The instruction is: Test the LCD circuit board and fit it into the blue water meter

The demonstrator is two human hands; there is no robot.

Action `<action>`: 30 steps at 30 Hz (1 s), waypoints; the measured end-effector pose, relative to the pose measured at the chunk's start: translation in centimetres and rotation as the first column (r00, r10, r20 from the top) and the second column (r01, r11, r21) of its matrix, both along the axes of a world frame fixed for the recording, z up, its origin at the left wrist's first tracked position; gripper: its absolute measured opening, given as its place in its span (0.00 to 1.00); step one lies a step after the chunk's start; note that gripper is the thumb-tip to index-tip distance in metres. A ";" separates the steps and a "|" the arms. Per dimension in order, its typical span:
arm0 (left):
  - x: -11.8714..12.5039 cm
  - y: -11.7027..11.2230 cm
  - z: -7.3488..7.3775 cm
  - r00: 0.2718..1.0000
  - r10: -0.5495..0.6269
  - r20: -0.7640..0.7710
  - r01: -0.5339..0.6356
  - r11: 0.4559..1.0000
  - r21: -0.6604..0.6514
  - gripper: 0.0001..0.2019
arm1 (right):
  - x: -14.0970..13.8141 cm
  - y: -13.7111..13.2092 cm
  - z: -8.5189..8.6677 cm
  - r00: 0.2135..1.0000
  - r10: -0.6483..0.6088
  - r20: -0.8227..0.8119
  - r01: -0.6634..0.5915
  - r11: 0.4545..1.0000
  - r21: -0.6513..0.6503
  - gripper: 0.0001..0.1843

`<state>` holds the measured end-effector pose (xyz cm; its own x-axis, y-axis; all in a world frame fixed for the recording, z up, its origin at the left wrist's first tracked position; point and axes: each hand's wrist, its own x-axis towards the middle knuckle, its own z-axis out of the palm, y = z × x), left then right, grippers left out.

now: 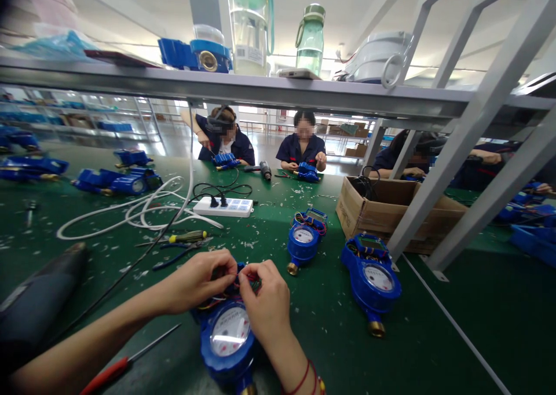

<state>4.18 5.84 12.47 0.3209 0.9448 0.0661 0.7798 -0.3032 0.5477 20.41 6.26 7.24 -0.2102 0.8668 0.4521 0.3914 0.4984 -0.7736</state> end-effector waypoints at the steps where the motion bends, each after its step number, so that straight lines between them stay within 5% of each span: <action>1: 0.0 0.1 0.0 1.000 0.005 0.003 -0.005 1.000 -0.001 0.10 | 0.0 0.0 0.0 1.000 0.003 -0.004 -0.003 1.000 -0.003 0.03; 10: -0.9 -0.4 0.8 0.974 0.207 0.092 -0.215 0.972 0.099 0.20 | 0.1 0.1 0.0 0.999 0.017 -0.046 -0.020 0.998 -0.060 0.05; 16: -2.6 -3.4 -1.6 0.978 0.177 0.109 -0.192 0.970 0.151 0.12 | 0.0 0.2 -0.2 0.997 0.012 -0.079 -0.021 0.993 -0.119 0.07; 23: -4.4 -4.3 -3.8 0.789 0.482 0.380 -0.493 0.867 -0.075 0.16 | 0.1 0.2 -0.3 0.996 0.016 -0.089 -0.028 0.990 -0.136 0.07; 30: -4.0 -3.7 -5.9 0.897 0.319 0.306 -0.297 0.948 -0.115 0.32 | 0.0 0.1 -0.3 0.994 0.066 -0.085 -0.073 0.994 -0.086 0.06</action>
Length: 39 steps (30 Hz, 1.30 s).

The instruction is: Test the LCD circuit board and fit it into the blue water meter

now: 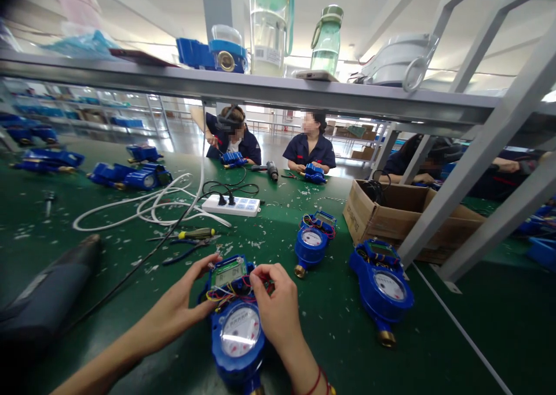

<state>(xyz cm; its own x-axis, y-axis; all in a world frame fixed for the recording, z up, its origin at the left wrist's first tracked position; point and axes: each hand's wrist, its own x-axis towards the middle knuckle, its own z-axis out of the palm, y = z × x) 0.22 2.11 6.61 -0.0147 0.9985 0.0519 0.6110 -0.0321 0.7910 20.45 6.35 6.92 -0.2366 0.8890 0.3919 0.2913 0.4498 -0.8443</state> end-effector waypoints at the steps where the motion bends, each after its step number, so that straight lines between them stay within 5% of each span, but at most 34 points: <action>1: 0.2 0.1 -0.2 1.000 0.003 -0.014 -0.003 1.000 -0.003 0.33 | 0.0 0.0 0.0 1.000 0.005 0.000 -0.005 1.000 0.012 0.06; 7: 0.3 0.1 -0.9 0.977 0.117 -0.178 -0.063 0.957 0.282 0.28 | 0.3 0.1 0.1 1.000 -0.003 -0.006 0.003 0.995 0.100 0.04; 12: 0.5 -0.5 -1.2 0.909 0.255 -0.330 -0.005 0.799 0.601 0.29 | 0.1 -0.3 0.4 0.995 -0.102 0.017 0.095 0.971 0.220 0.03; 16: 1.2 -1.1 -0.8 0.860 0.343 -0.378 0.055 0.674 0.737 0.28 | -0.5 -1.3 0.9 0.979 -0.190 0.070 0.149 0.911 0.384 0.06; 31: 2.8 -2.2 -0.4 0.750 0.514 -0.417 0.178 0.450 0.875 0.30 | -1.4 -2.3 0.9 0.970 -0.205 0.128 0.131 0.891 0.435 0.05; 39: 2.9 -2.5 -0.7 0.709 0.552 -0.438 0.216 0.422 0.881 0.27 | -1.3 -2.9 1.1 0.909 -0.346 0.233 0.077 0.689 0.721 0.07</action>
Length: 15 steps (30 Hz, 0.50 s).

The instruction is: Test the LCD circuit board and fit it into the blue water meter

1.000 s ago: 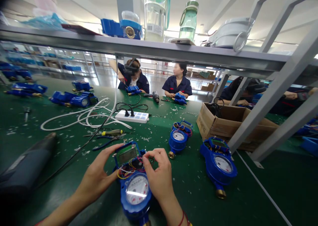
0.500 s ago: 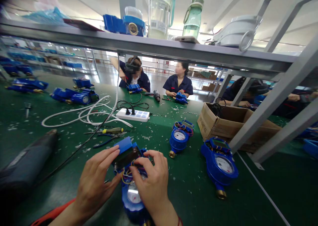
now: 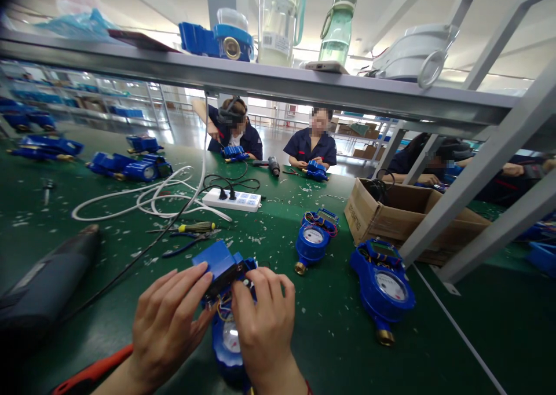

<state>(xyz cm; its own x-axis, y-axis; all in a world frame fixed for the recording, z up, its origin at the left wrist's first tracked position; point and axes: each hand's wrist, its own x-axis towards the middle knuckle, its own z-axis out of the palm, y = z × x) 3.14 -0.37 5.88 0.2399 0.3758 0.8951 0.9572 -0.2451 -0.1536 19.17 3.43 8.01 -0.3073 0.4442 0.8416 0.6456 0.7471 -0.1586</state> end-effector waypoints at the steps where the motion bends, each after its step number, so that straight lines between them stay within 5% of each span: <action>1: 0.0 0.0 0.0 1.000 0.004 -0.001 -0.004 1.000 0.003 0.27 | 0.1 0.0 0.0 0.999 0.003 0.035 -0.004 1.000 0.019 0.08; 15: 0.3 -0.1 0.2 1.000 0.019 -0.024 -0.019 1.000 0.022 0.25 | 0.3 0.5 -0.2 0.994 0.075 0.084 -0.071 0.996 -0.048 0.07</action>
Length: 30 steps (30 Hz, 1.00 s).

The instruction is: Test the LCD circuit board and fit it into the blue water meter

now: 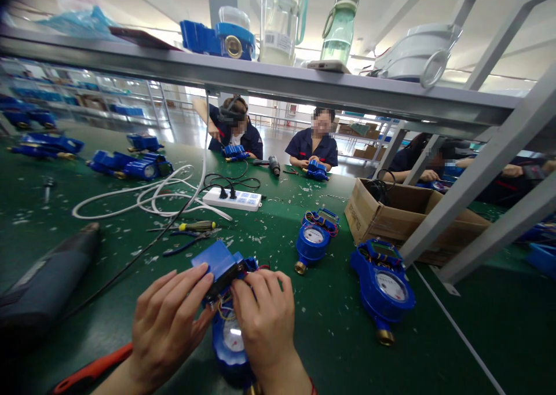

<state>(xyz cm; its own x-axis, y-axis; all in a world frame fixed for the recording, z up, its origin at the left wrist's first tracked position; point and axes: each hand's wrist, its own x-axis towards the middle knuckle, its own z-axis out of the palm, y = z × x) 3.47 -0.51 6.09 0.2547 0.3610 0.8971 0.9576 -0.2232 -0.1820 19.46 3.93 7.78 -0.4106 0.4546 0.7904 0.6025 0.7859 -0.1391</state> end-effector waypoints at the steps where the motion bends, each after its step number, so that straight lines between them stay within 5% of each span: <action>1: 0.0 0.0 0.0 1.000 0.002 0.001 -0.002 1.000 -0.002 0.24 | 0.1 0.1 0.0 1.000 -0.001 -0.008 0.001 1.000 -0.005 0.07; 11: 0.1 0.0 -0.1 0.999 -0.033 -0.005 0.033 0.999 0.000 0.26 | 0.5 -0.1 0.1 0.992 0.032 0.126 -0.040 0.997 0.065 0.14; 17: 0.1 0.0 -0.1 0.999 -0.037 0.020 0.038 0.999 -0.021 0.25 | 0.5 0.0 -0.1 0.991 0.034 0.130 -0.043 0.997 0.064 0.10; 24: -0.5 0.4 0.1 0.984 -0.039 0.172 0.064 0.987 -0.148 0.29 | 0.3 0.2 0.4 0.987 0.046 -0.152 -0.054 0.997 -0.049 0.04; 27: -1.6 1.3 0.4 0.929 0.010 0.369 0.118 0.939 -0.323 0.29 | 0.6 0.3 0.9 0.941 0.000 -0.337 -0.044 0.992 -0.122 0.03; 30: -2.8 2.2 0.8 0.778 0.138 0.614 0.302 0.774 -0.556 0.28 | 1.1 0.4 1.0 0.904 -0.085 -0.420 0.001 0.980 -0.197 0.04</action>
<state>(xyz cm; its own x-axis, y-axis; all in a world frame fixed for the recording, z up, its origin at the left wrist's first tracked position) 0.71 1.73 6.94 -0.1879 0.8686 0.4585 0.7777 -0.1535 0.6096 20.55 4.33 8.78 -0.0318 0.6209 0.7832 0.4856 0.6946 -0.5309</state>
